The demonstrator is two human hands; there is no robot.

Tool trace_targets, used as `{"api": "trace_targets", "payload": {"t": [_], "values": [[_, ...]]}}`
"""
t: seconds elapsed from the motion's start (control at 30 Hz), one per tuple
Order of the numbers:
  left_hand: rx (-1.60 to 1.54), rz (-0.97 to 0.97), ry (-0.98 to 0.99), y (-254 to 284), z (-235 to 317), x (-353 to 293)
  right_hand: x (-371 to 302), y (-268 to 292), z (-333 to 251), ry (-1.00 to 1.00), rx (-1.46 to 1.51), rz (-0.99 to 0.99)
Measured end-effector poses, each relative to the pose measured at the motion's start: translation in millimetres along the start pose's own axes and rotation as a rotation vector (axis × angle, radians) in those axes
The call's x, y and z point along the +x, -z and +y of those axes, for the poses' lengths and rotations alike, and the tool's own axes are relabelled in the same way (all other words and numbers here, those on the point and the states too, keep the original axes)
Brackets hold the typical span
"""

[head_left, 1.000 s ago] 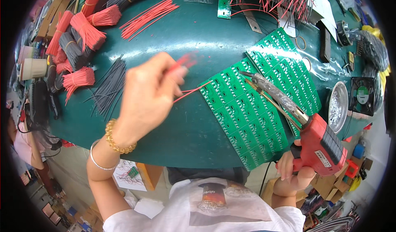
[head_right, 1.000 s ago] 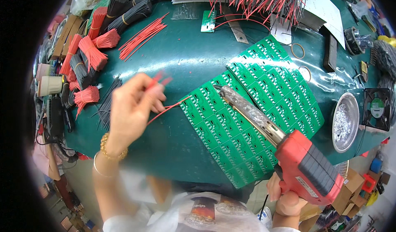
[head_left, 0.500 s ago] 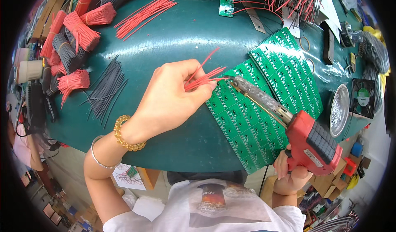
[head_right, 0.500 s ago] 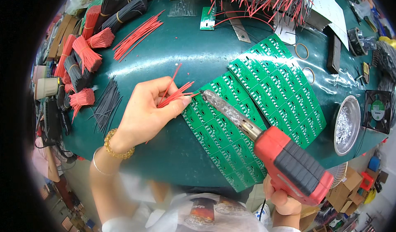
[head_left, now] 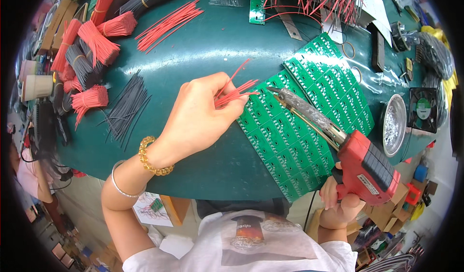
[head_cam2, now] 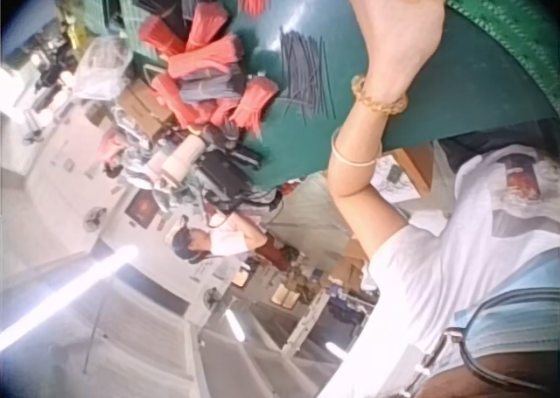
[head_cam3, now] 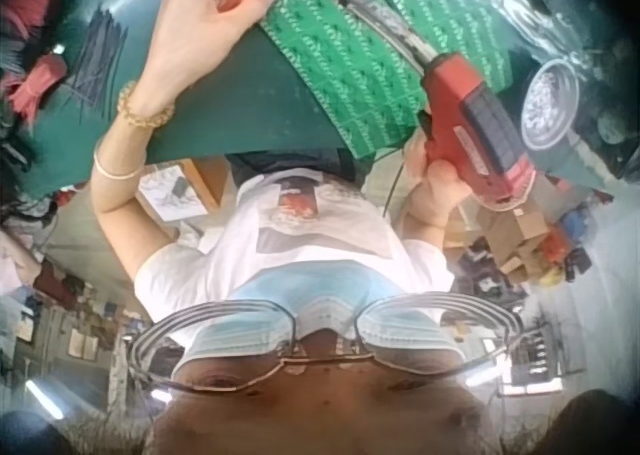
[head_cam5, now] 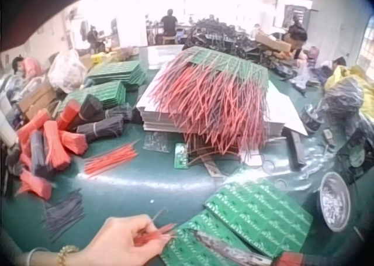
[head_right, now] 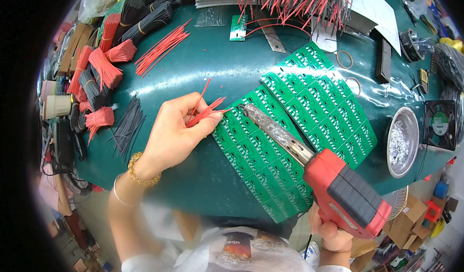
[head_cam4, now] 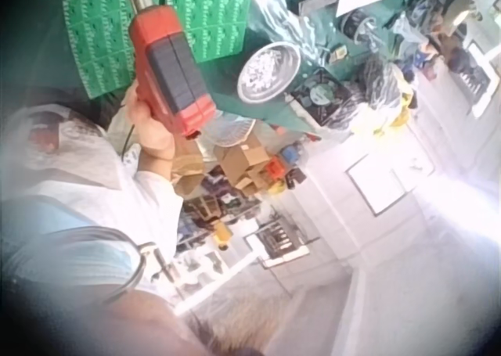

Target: The person solders wires onto a circuit board one by one using a soldering gun and picks up additional wires from the workbench.

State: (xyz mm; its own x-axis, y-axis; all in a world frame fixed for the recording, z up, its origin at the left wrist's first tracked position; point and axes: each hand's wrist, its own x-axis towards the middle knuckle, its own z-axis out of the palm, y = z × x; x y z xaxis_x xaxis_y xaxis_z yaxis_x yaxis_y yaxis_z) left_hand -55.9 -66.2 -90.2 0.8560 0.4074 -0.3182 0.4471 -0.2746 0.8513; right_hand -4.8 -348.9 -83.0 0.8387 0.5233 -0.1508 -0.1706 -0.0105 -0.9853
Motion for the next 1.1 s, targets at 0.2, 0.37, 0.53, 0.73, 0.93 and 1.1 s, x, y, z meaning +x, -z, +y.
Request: {"api": "trace_targets", "payload": {"t": [0.2,0.37,0.53,0.73,0.93,1.1], "values": [[0.031,-0.028,0.026,11.5,-2.0,3.1,-0.1,-1.7,-2.8,0.038,0.029,0.055],[0.332,0.270,-0.112,47.3,9.7,-4.2,-0.2,10.2,-2.5,0.064,0.008,0.067],[0.109,-0.004,-0.130,18.3,11.1,9.7,1.9,2.2,-1.2,0.122,-0.025,0.109],[0.131,0.100,-0.178,-12.3,9.6,16.6,5.9,-6.5,-8.1,0.020,-0.040,0.119],[0.131,0.102,-0.174,-13.4,7.4,17.8,9.0,-10.6,-9.2,-0.064,-0.061,0.123],[0.111,0.145,-0.206,-15.7,5.1,16.7,-1.6,13.9,13.3,0.004,-0.128,0.165]]}}
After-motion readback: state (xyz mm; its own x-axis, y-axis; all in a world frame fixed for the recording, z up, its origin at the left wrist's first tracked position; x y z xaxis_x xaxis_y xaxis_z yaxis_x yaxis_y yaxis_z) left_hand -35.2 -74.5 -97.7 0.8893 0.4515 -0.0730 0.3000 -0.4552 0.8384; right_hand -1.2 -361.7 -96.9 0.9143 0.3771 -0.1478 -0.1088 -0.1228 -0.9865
